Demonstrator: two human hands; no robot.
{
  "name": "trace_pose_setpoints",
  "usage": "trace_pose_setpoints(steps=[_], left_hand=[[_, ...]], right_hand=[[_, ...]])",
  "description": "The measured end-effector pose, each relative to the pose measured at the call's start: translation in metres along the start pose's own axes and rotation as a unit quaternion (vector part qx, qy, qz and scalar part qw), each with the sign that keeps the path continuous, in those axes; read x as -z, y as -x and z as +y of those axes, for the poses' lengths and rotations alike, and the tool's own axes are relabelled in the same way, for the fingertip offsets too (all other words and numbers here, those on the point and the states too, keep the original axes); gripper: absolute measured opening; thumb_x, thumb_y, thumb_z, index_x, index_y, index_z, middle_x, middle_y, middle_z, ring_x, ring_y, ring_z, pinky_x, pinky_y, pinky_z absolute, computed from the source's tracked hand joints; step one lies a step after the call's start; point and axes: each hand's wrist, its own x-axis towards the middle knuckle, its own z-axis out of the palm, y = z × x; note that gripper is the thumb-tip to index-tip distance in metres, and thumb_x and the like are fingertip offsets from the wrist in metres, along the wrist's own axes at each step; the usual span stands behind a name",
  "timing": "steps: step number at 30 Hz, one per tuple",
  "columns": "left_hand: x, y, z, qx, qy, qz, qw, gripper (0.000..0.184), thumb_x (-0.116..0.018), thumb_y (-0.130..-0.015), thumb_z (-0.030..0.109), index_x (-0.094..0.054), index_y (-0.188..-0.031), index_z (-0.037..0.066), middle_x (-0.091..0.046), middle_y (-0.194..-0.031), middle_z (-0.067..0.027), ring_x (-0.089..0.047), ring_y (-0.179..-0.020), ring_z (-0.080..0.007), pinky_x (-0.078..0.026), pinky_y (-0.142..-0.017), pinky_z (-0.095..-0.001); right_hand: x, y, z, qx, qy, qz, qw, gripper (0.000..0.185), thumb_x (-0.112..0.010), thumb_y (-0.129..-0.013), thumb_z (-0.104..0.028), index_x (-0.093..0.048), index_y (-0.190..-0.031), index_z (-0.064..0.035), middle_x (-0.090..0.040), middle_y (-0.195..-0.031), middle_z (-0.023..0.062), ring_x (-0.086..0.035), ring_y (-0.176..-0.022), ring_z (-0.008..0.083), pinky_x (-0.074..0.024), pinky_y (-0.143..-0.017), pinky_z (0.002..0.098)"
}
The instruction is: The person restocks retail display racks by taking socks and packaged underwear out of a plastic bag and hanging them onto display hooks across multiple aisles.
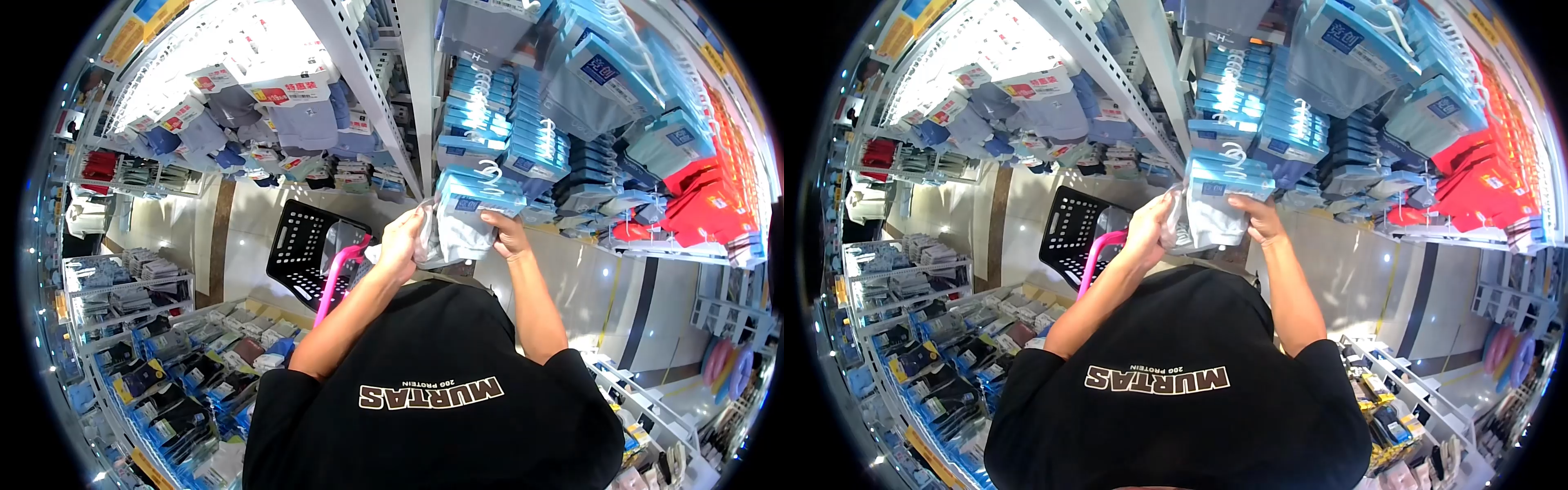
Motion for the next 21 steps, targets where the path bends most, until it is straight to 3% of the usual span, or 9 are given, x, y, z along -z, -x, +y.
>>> trace_pose_setpoints(steps=[4, 5, 6, 7, 12, 13, 16, 19, 21], left_hand=[[-0.003, -0.002, -0.001, 0.01, 0.004, 0.001, 1.0, 0.024, -0.051, -0.102, 0.016, -0.063, -0.114, 0.0, -0.068, -0.106, -0.0065, -0.065, -0.094, -0.0139, -0.052, -0.081, -0.0291], [-0.004, -0.004, -0.002, 0.004, 0.016, 0.005, 1.0, 0.025, -0.049, -0.102, 0.016, -0.062, -0.116, 0.0, -0.068, -0.107, -0.007, -0.065, -0.095, -0.0143, -0.052, -0.081, -0.0295], [-0.007, -0.004, 0.001, 0.002, 0.034, 0.017, 0.999, 0.025, -0.049, -0.102, 0.016, -0.062, -0.116, 0.0, -0.068, -0.106, -0.007, -0.065, -0.095, -0.0142, -0.052, -0.081, -0.0292], [-0.01, -0.004, 0.006, 0.0, 0.051, 0.028, 0.998, 0.025, -0.049, -0.102, 0.016, -0.062, -0.116, 0.0, -0.068, -0.106, -0.0071, -0.065, -0.095, -0.014, -0.052, -0.081, -0.0288], [0.01, -0.015, 0.001, -0.048, 0.009, 0.061, 0.997, 0.025, -0.051, -0.102, 0.019, -0.064, -0.111, 0.0, -0.069, -0.1, -0.0063, -0.065, -0.087, -0.0129, -0.051, -0.074, -0.0266], [0.006, -0.01, 0.002, -0.067, -0.01, 0.056, 0.996, 0.024, -0.052, -0.102, 0.02, -0.065, -0.109, 0.0, -0.07, -0.1, -0.0056, -0.065, -0.087, -0.0129, -0.05, -0.073, -0.0269], [0.022, -0.016, -0.002, -0.059, -0.027, 0.083, 0.994, 0.024, -0.053, -0.102, 0.021, -0.065, -0.108, 0.001, -0.068, -0.089, -0.0016, -0.063, -0.077, -0.0107, -0.048, -0.063, -0.0252], [0.021, -0.013, 0.004, -0.043, -0.077, 0.054, 0.995, 0.024, -0.054, -0.102, 0.024, -0.066, -0.107, 0.004, -0.064, -0.082, 0.0009, -0.058, -0.067, -0.0082, -0.043, -0.054, -0.0233], [0.012, -0.007, 0.007, -0.061, -0.132, 0.043, 0.988, 0.025, -0.055, -0.101, 0.026, -0.067, -0.104, 0.004, -0.058, -0.066, 0.0027, -0.05, -0.052, -0.0067, -0.036, -0.045, -0.0224]], right_hand=[[0.001, -0.007, 0.026, 0.08, 0.074, 0.071, 0.991, 0.048, -0.075, -0.076, 0.007, -0.061, -0.121, -0.0052, -0.067, -0.114, 0.0082, -0.065, -0.105, 0.0207, -0.0519, -0.094, 0.0337], [0.007, -0.008, 0.03, 0.088, 0.101, 0.019, 0.991, 0.058, -0.08, -0.073, 0.007, -0.057, -0.125, -0.006, -0.065, -0.119, 0.0081, -0.063, -0.108, 0.0203, -0.0514, -0.094, 0.0336], [0.009, -0.001, 0.036, 0.087, -0.065, -0.039, 0.993, 0.069, -0.084, -0.07, 0.004, -0.052, -0.13, -0.0057, -0.063, -0.122, 0.0085, -0.062, -0.109, 0.0195, -0.0519, -0.093, 0.0332], [0.012, -0.002, 0.041, 0.092, 0.055, -0.023, 0.994, 0.071, -0.085, -0.07, 0.002, -0.05, -0.131, -0.0054, -0.063, -0.122, 0.0088, -0.061, -0.109, 0.0197, -0.0529, -0.09, 0.0329], [0.003, 0.001, 0.037, 0.014, 0.168, -0.035, 0.985, 0.068, -0.085, -0.071, -0.001, -0.052, -0.13, -0.0034, -0.063, -0.114, 0.0079, -0.06, -0.108, 0.0177, -0.0534, -0.085, 0.0298], [0.01, -0.002, 0.041, 0.022, 0.228, -0.051, 0.972, 0.067, -0.073, -0.074, 0.011, -0.047, -0.134, -0.0067, -0.061, -0.121, 0.0096, -0.065, -0.105, 0.0242, -0.0567, -0.089, 0.0358], [0.011, 0.0, 0.042, 0.058, 0.229, -0.077, 0.969, 0.061, -0.074, -0.074, 0.008, -0.051, -0.129, -0.0059, -0.063, -0.116, 0.0054, -0.063, -0.106, 0.0194, -0.0536, -0.09, 0.0334], [0.01, 0.002, 0.042, 0.174, 0.351, -0.121, 0.912, 0.056, -0.076, -0.073, 0.005, -0.054, -0.124, -0.006, -0.064, -0.111, 0.0033, -0.06, -0.103, 0.0148, -0.0504, -0.09, 0.0315], [0.008, -0.002, 0.044, 0.076, 0.416, -0.098, 0.901, 0.054, -0.077, -0.073, 0.004, -0.055, -0.121, -0.0063, -0.065, -0.108, 0.0033, -0.059, -0.099, 0.0138, -0.0495, -0.088, 0.031]])
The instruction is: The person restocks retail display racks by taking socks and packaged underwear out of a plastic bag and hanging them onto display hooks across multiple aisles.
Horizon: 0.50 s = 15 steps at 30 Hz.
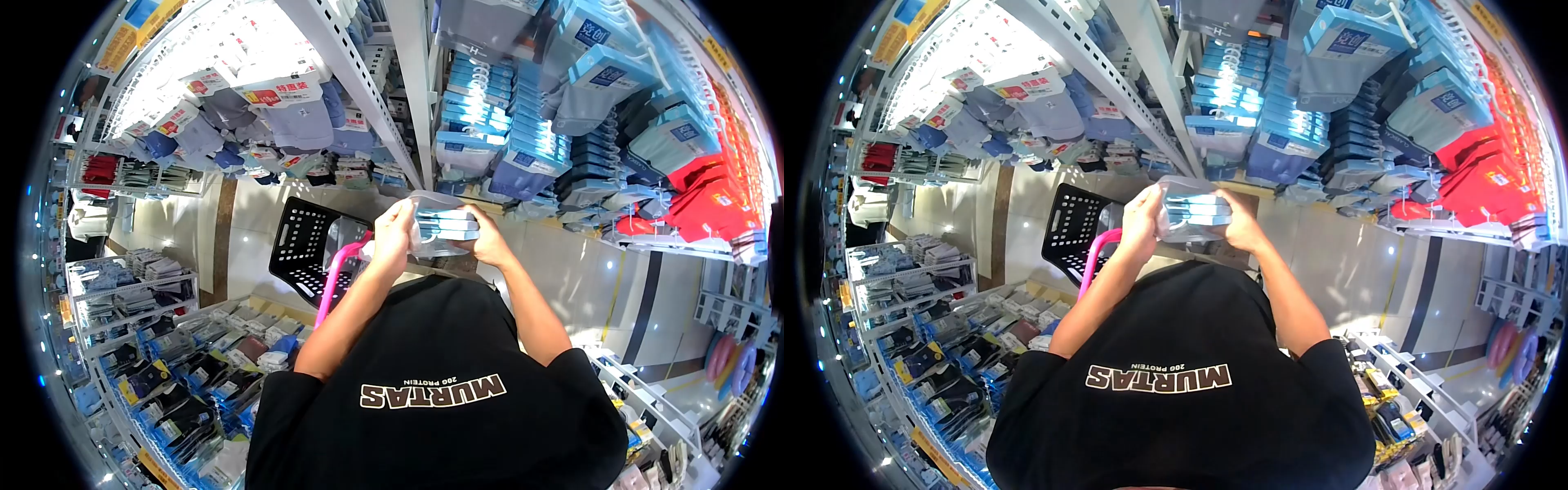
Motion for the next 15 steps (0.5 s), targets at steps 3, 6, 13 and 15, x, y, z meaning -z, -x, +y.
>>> trace_pose_setpoints(steps=[3, 6, 13, 15], left_hand=[[-0.016, 0.015, -0.001, -0.028, -0.084, -0.038, 0.995, 0.025, -0.055, -0.102, 0.026, -0.067, -0.104, 0.004, -0.053, -0.059, 0.0032, -0.044, -0.045, -0.0066, -0.033, -0.042, -0.0233], [-0.042, 0.032, -0.015, -0.015, -0.073, -0.094, 0.993, 0.024, -0.055, -0.102, 0.025, -0.067, -0.108, 0.005, -0.048, -0.059, 0.0048, -0.041, -0.046, -0.0039, -0.031, -0.042, -0.0222], [-0.044, 0.032, -0.023, 0.049, -0.064, -0.14, 0.987, 0.024, -0.056, -0.101, 0.023, -0.068, -0.11, 0.004, -0.045, -0.062, 0.0097, -0.035, -0.05, 0.0002, -0.023, -0.045, -0.0196], [-0.033, 0.031, -0.025, 0.061, -0.04, -0.099, 0.992, 0.023, -0.057, -0.1, 0.022, -0.068, -0.11, 0.004, -0.049, -0.065, 0.0085, -0.037, -0.051, -0.0002, -0.025, -0.044, -0.0198]], right_hand=[[-0.013, -0.007, 0.003, -0.052, 0.125, -0.001, 0.991, 0.052, -0.079, -0.07, -0.006, -0.058, -0.118, -0.0061, -0.068, -0.106, 0.0112, -0.064, -0.098, 0.0214, -0.0501, -0.088, 0.0338], [-0.027, -0.019, -0.026, -0.116, 0.359, -0.116, 0.919, 0.04, -0.076, -0.068, -0.015, -0.064, -0.105, -0.0044, -0.068, -0.11, 0.0182, -0.065, -0.099, 0.0305, -0.0511, -0.085, 0.0377], [-0.057, -0.01, 0.034, -0.036, 0.221, -0.113, 0.968, 0.033, -0.074, -0.074, -0.031, -0.067, -0.096, -0.0077, -0.068, -0.101, 0.0147, -0.064, -0.097, 0.0304, -0.049, -0.084, 0.0413], [-0.06, -0.011, 0.026, 0.037, 0.277, -0.155, 0.948, 0.038, -0.073, -0.075, -0.032, -0.066, -0.105, -0.0085, -0.067, -0.111, 0.0157, -0.062, -0.106, 0.0324, -0.0482, -0.09, 0.0425]])
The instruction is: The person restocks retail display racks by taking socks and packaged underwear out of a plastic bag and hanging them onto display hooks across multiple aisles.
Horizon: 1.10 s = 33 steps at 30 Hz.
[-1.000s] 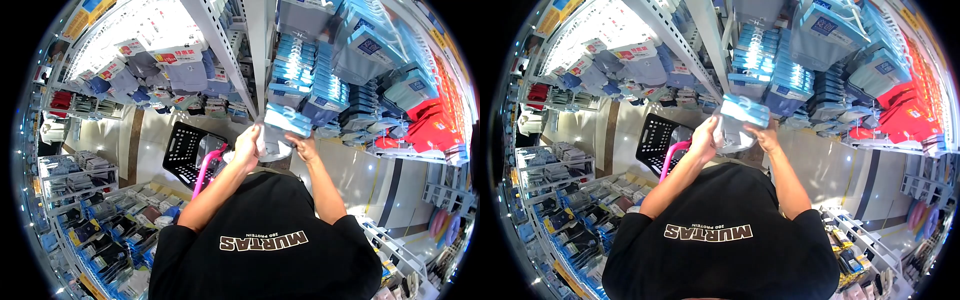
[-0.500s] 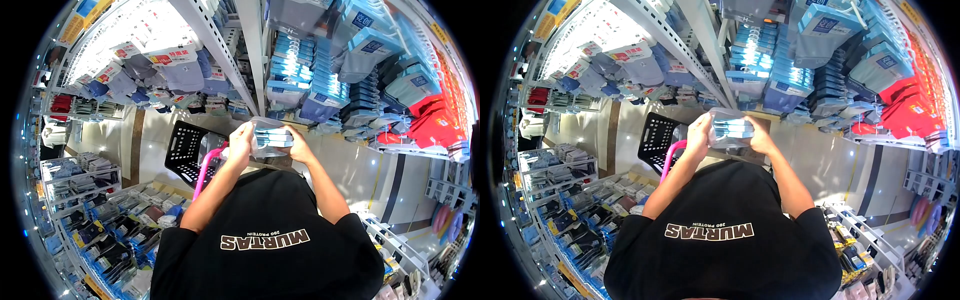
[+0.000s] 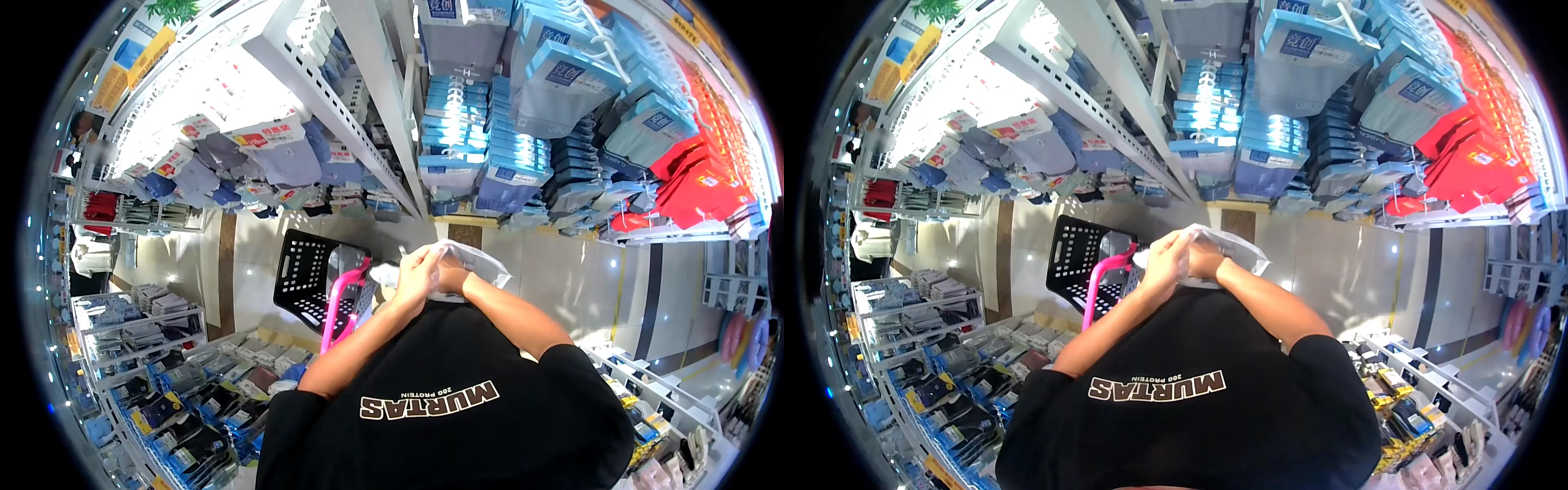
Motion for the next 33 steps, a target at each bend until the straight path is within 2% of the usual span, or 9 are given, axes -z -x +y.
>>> trace_pose_setpoints(steps=[2, 5, 8, 12, 14, 17, 20, 25, 33], left_hand=[[0.008, 0.0, -0.007, 0.005, 0.029, 0.05, 0.998, 0.023, -0.057, -0.1, 0.022, -0.067, -0.108, 0.004, -0.051, -0.068, 0.0078, -0.038, -0.051, -0.0006, -0.026, -0.044, -0.0201], [0.024, 0.002, -0.009, -0.014, 0.032, 0.064, 0.997, 0.022, -0.056, -0.1, 0.023, -0.067, -0.106, 0.004, -0.049, -0.068, 0.0081, -0.036, -0.05, -0.0019, -0.026, -0.043, -0.0211], [0.034, 0.006, -0.005, -0.01, 0.038, 0.071, 0.997, 0.022, -0.056, -0.101, 0.023, -0.067, -0.106, 0.005, -0.047, -0.067, 0.0086, -0.035, -0.049, -0.0022, -0.025, -0.042, -0.0211], [0.035, -0.001, -0.023, -0.049, 0.006, 0.113, 0.992, 0.022, -0.053, -0.103, 0.022, -0.065, -0.094, 0.007, -0.044, -0.066, 0.0087, -0.03, -0.049, -0.0018, -0.022, -0.045, -0.0215], [0.03, 0.006, -0.012, -0.03, 0.013, 0.096, 0.995, 0.022, -0.052, -0.103, 0.022, -0.063, -0.091, 0.008, -0.041, -0.062, 0.0093, -0.03, -0.048, -0.0017, -0.021, -0.043, -0.0219], [0.033, 0.008, -0.009, -0.009, 0.028, 0.078, 0.997, 0.023, -0.051, -0.103, 0.023, -0.057, -0.085, 0.01, -0.033, -0.057, 0.0103, -0.027, -0.044, -0.0018, -0.019, -0.04, -0.0228], [0.037, 0.015, -0.009, -0.019, 0.048, 0.06, 0.997, 0.02, -0.054, -0.102, 0.024, -0.064, -0.102, 0.007, -0.038, -0.06, 0.0095, -0.031, -0.045, -0.0028, -0.022, -0.04, -0.0215], [0.04, 0.018, -0.015, -0.035, 0.047, 0.064, 0.996, 0.021, -0.055, -0.102, 0.022, -0.065, -0.104, 0.005, -0.04, -0.062, 0.0097, -0.032, -0.047, -0.002, -0.023, -0.041, -0.0212], [0.039, 0.022, -0.013, -0.027, 0.054, 0.046, 0.997, 0.019, -0.053, -0.102, 0.02, -0.065, -0.104, 0.005, -0.04, -0.062, 0.0101, -0.031, -0.047, -0.0015, -0.023, -0.041, -0.021]], right_hand=[[-0.019, -0.006, 0.03, 0.019, 0.04, -0.098, 0.994, 0.045, -0.07, -0.08, -0.03, -0.063, -0.117, -0.0046, -0.065, -0.119, 0.0188, -0.059, -0.115, 0.0348, -0.0473, -0.094, 0.0452], [0.069, 0.007, -0.037, -0.083, 0.07, -0.185, 0.977, 0.045, -0.071, -0.083, -0.03, -0.065, -0.115, -0.0004, -0.068, -0.102, 0.024, -0.064, -0.1, 0.0404, -0.0509, -0.087, 0.0442], [0.134, 0.0, -0.043, 0.025, -0.133, -0.13, 0.982, 0.038, -0.074, -0.083, -0.022, -0.067, -0.111, 0.0024, -0.071, -0.102, 0.0191, -0.068, -0.096, 0.0247, -0.0528, -0.084, 0.0371], [0.236, -0.011, -0.108, -0.009, -0.191, 0.232, 0.954, 0.043, -0.068, -0.09, -0.017, -0.059, -0.127, 0.0023, -0.067, -0.119, 0.0174, -0.064, -0.108, 0.0237, -0.0501, -0.092, 0.036], [0.254, -0.053, -0.107, 0.128, -0.175, 0.457, 0.862, 0.072, -0.071, -0.088, -0.026, -0.037, -0.143, 0.0062, -0.049, -0.14, 0.0244, -0.05, -0.129, 0.0305, -0.0414, -0.105, 0.0401], [0.282, -0.103, -0.102, 0.087, -0.069, 0.561, 0.821, 0.099, -0.077, -0.082, -0.034, -0.019, -0.149, 0.01, -0.03, -0.151, 0.0293, -0.032, -0.142, 0.034, -0.0316, -0.113, 0.0411], [0.312, -0.124, -0.12, 0.021, -0.139, 0.598, 0.789, 0.106, -0.08, -0.078, -0.039, -0.018, -0.148, 0.0122, -0.031, -0.149, 0.0306, -0.031, -0.142, 0.0347, -0.0291, -0.114, 0.0399], [0.352, -0.159, -0.099, 0.093, -0.247, 0.599, 0.756, 0.112, -0.089, -0.061, -0.027, -0.027, -0.146, 0.0106, -0.046, -0.138, 0.0248, -0.047, -0.129, 0.0312, -0.04, -0.106, 0.0339], [0.362, -0.156, -0.097, 0.047, -0.293, 0.525, 0.798, 0.1, -0.087, -0.068, -0.012, -0.027, -0.147, 0.0009, -0.055, -0.126, 0.0179, -0.056, -0.115, 0.0274, -0.0497, -0.095, 0.0365]])
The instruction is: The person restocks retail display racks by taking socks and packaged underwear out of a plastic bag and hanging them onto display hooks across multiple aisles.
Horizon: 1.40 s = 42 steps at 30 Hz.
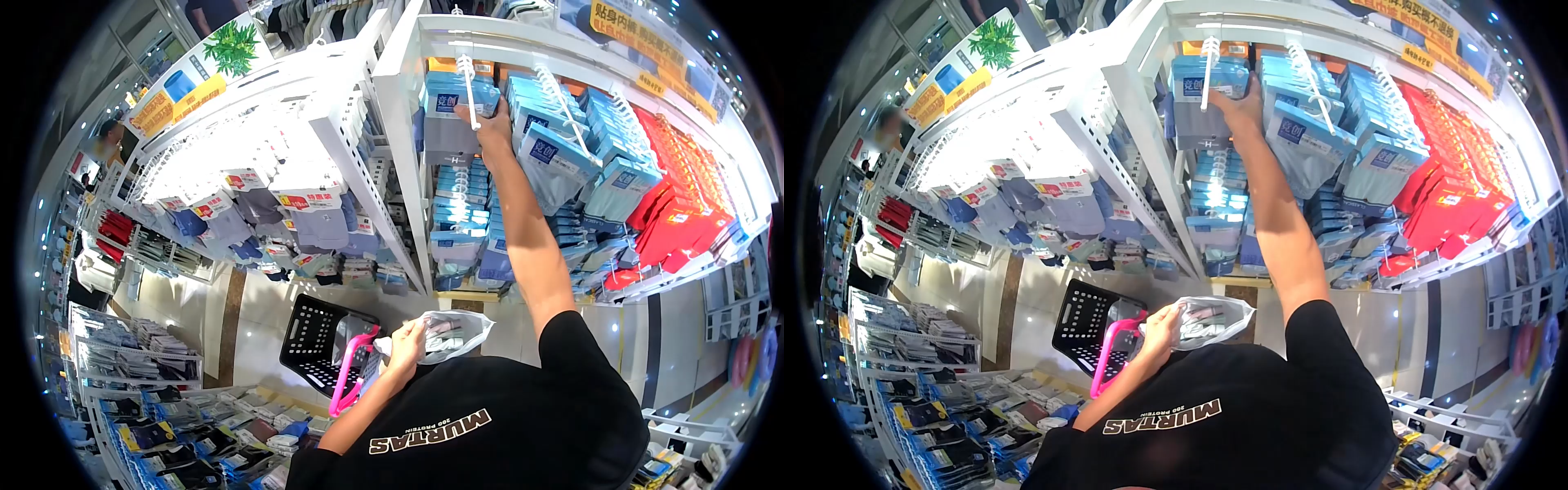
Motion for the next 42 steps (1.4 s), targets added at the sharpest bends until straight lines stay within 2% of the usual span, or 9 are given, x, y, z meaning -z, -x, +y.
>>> trace_pose_setpoints(steps=[6, 15, 21, 30, 32, 34, 37, 39, 42], left_hand=[[0.006, -0.005, -0.007, 0.001, -0.004, -0.018, 1.0, 0.02, -0.053, -0.102, 0.019, -0.066, -0.105, 0.005, -0.039, -0.062, 0.0104, -0.03, -0.047, -0.0009, -0.022, -0.042, -0.0213], [0.003, -0.005, -0.003, 0.004, -0.017, -0.016, 1.0, 0.022, -0.054, -0.102, 0.022, -0.067, -0.105, 0.005, -0.041, -0.061, 0.011, -0.03, -0.047, 0.0, -0.021, -0.042, -0.0211], [0.005, -0.009, -0.006, 0.016, -0.006, -0.018, 1.0, 0.02, -0.054, -0.102, 0.022, -0.066, -0.102, 0.006, -0.043, -0.062, 0.0092, -0.032, -0.045, -0.0017, -0.022, -0.041, -0.0213], [0.012, -0.03, -0.018, -0.025, -0.025, 0.021, 0.999, 0.021, -0.054, -0.102, 0.023, -0.067, -0.098, 0.006, -0.043, -0.056, 0.008, -0.032, -0.043, -0.0029, -0.022, -0.039, -0.0222], [0.016, -0.03, -0.015, -0.002, -0.026, 0.017, 1.0, 0.023, -0.057, -0.1, 0.022, -0.067, -0.104, 0.002, -0.056, -0.077, 0.0012, -0.048, -0.062, -0.0074, -0.036, -0.056, -0.0238], [0.013, -0.033, -0.01, 0.007, -0.039, 0.028, 0.999, 0.023, -0.058, -0.099, 0.022, -0.067, -0.105, 0.002, -0.055, -0.077, 0.0016, -0.047, -0.062, -0.0073, -0.037, -0.056, -0.0238], [-0.006, -0.023, 0.019, 0.028, -0.016, 0.051, 0.998, 0.02, -0.057, -0.1, 0.022, -0.066, -0.1, 0.005, -0.038, -0.054, 0.0099, -0.028, -0.041, -0.0018, -0.02, -0.038, -0.0218], [0.007, -0.031, 0.016, 0.019, 0.012, 0.013, 1.0, 0.023, -0.054, -0.101, 0.021, -0.066, -0.107, 0.002, -0.055, -0.064, 0.0044, -0.047, -0.049, -0.0058, -0.037, -0.044, -0.0231], [-0.017, -0.021, 0.048, 0.05, 0.067, 0.021, 0.996, 0.028, -0.052, -0.101, 0.02, -0.064, -0.115, -0.001, -0.067, -0.092, -0.0062, -0.063, -0.077, -0.0145, -0.05, -0.068, -0.0292]], right_hand=[[0.002, 0.003, -0.003, 0.021, -0.02, -0.037, 0.999, 0.095, -0.087, -0.069, -0.012, -0.03, -0.144, 0.0009, -0.056, -0.125, 0.0183, -0.058, -0.112, 0.0257, -0.0498, -0.095, 0.0349], [0.004, 0.042, -0.021, 0.005, -0.075, -0.083, 0.994, 0.058, -0.08, -0.078, -0.009, -0.053, -0.128, 0.0024, -0.064, -0.117, 0.0121, -0.062, -0.105, 0.0215, -0.0488, -0.091, 0.033], [0.024, 0.103, -0.046, 0.015, -0.099, -0.102, 0.99, 0.051, -0.076, -0.081, -0.01, -0.054, -0.126, 0.0028, -0.065, -0.115, 0.0117, -0.062, -0.105, 0.0207, -0.0472, -0.094, 0.0332], [0.096, 0.164, -0.063, 0.013, -0.188, -0.154, 0.97, 0.07, -0.084, -0.062, -0.015, -0.056, -0.124, 0.0004, -0.063, -0.116, 0.008, -0.061, -0.102, 0.019, -0.048, -0.088, 0.033], [0.111, 0.172, -0.06, 0.019, -0.207, -0.196, 0.958, 0.07, -0.084, -0.062, -0.015, -0.056, -0.124, 0.0019, -0.064, -0.114, 0.0079, -0.061, -0.102, 0.019, -0.0483, -0.088, 0.033], [0.121, 0.178, -0.05, 0.013, -0.164, -0.242, 0.956, 0.071, -0.085, -0.061, -0.015, -0.057, -0.123, 0.002, -0.065, -0.113, 0.008, -0.062, -0.102, 0.0196, -0.0481, -0.089, 0.033], [0.125, 0.192, -0.026, 0.007, -0.088, -0.343, 0.935, 0.068, -0.086, -0.06, -0.014, -0.059, -0.121, -0.0002, -0.064, -0.113, 0.0067, -0.059, -0.103, 0.0182, -0.0461, -0.092, 0.0337], [0.116, 0.202, -0.009, 0.004, -0.064, -0.401, 0.914, 0.065, -0.086, -0.061, -0.012, -0.06, -0.119, -0.0026, -0.063, -0.114, 0.0052, -0.055, -0.108, 0.0162, -0.0432, -0.095, 0.0346], [0.121, 0.238, 0.05, -0.153, -0.105, -0.393, 0.901, 0.067, -0.086, -0.064, -0.011, -0.055, -0.122, -0.0029, -0.062, -0.114, 0.0045, -0.056, -0.108, 0.0169, -0.0445, -0.095, 0.0338]])
